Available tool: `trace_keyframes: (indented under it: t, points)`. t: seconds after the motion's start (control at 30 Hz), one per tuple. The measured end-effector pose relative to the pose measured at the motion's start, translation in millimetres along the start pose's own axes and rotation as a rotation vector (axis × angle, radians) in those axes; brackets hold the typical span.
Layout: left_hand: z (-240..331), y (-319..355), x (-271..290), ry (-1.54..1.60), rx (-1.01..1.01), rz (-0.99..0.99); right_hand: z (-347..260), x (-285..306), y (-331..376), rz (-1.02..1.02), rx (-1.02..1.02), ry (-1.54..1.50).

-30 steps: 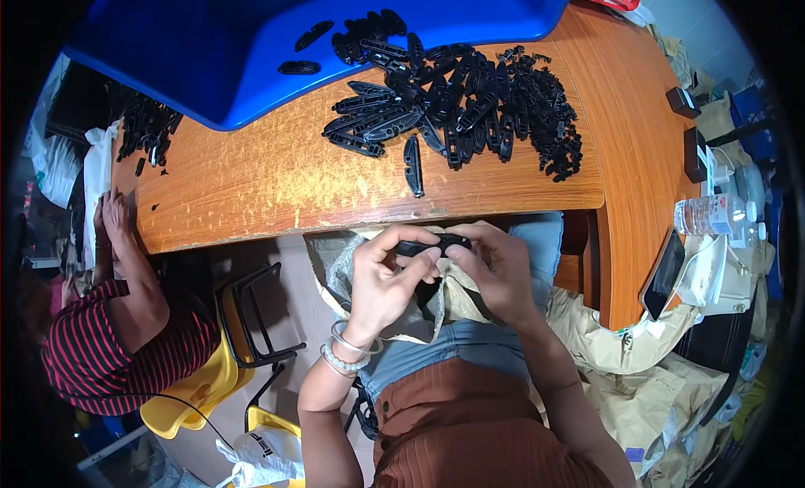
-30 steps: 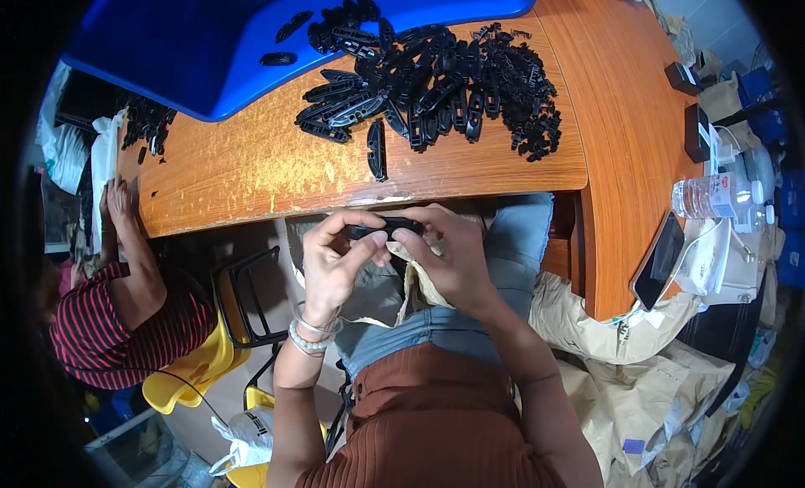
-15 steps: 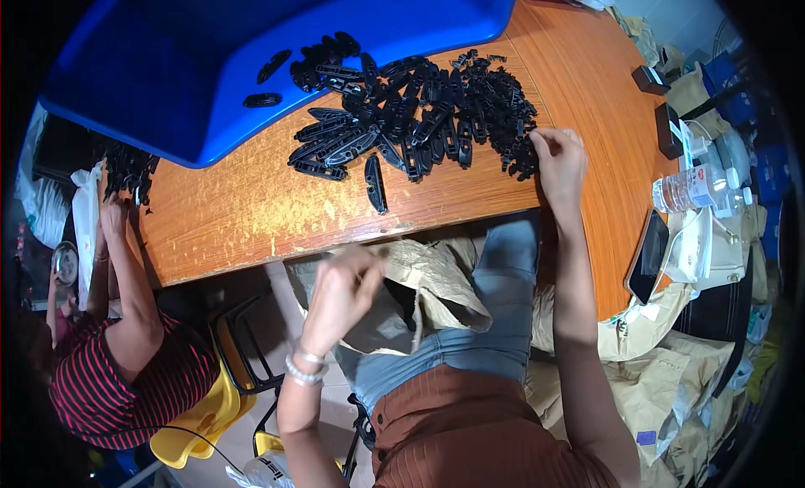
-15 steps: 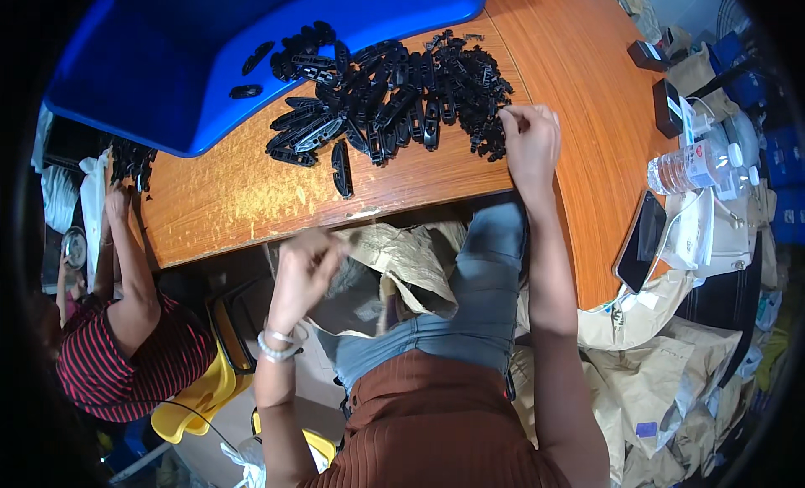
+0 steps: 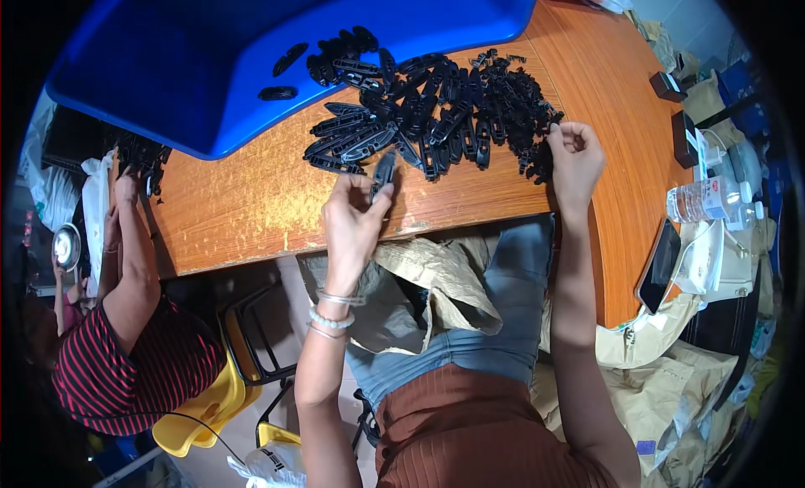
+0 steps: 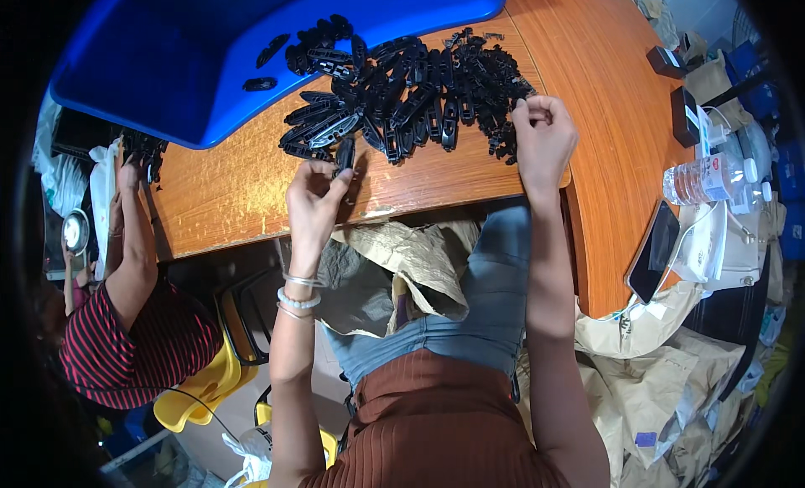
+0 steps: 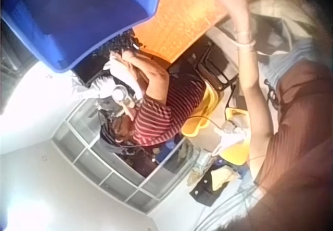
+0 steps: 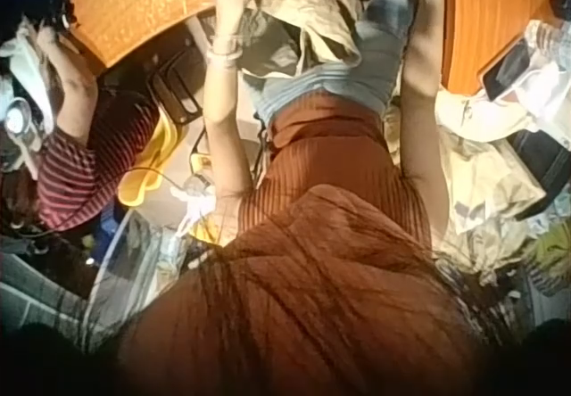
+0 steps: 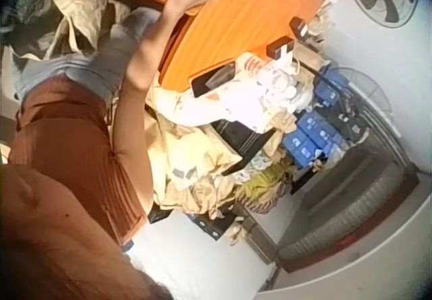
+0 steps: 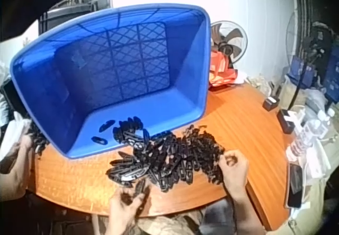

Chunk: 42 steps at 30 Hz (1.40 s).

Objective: Assembling small black plastic components by hand and placing them into a paper bag.

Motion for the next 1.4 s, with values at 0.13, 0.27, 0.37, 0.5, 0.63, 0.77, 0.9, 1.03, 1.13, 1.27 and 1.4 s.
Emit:
trace_keyframes:
  t: [0.13,0.27,0.37,0.5,0.63,0.77,0.9,1.03,1.13,1.27,1.4]
  points:
    - [25.1,21.6,1.6,0.368,0.163,-0.166,-17.4,-3.9,25.6,-0.172,-0.074,-0.306]
    - [21.3,34.9,5.3,0.295,0.123,-0.23,-48.3,-7.9,74.9,-0.449,-0.243,-0.459]
    - [26.0,41.1,4.8,0.313,0.06,-0.232,-67.1,-1.4,91.8,-0.658,-0.252,-0.529]
    - [30.6,44.9,7.1,0.29,0.127,-0.269,-70.8,-0.9,92.4,-0.747,0.119,-0.459]
    - [32.9,49.5,13.8,0.258,0.177,-0.292,-66.9,-2.2,101.2,-0.688,-0.02,-0.442]
    - [32.8,51.0,19.1,0.346,0.257,-0.318,-64.3,-6.3,112.1,-0.677,0.033,-0.414]
    - [37.8,51.7,18.9,0.596,0.41,-0.312,-63.0,-5.0,113.3,-0.593,0.228,-0.343]
    - [32.6,50.5,21.9,0.64,0.38,-0.334,-74.2,3.0,109.5,-0.681,0.096,-0.286]
    - [32.7,53.3,28.5,0.378,0.152,-0.327,-60.0,5.8,114.1,-0.969,-0.382,-0.249]
    - [32.7,55.7,34.8,0.34,0.155,-0.349,-70.6,10.5,119.2,-0.886,-0.429,-0.348]
    - [38.4,58.3,58.3,0.2,0.1,-0.451,-55.8,17.0,113.6,-0.912,-0.044,-0.401]
Point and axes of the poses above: each hand's wrist, its own y-axis away from the middle knuckle, its own x-axis out of the back of the hand, z = x × y, the point moved 1 cm from there along -y, towards the middle knuckle, and after that the axes turned 11 degrees about z, right-handed, at the moved point
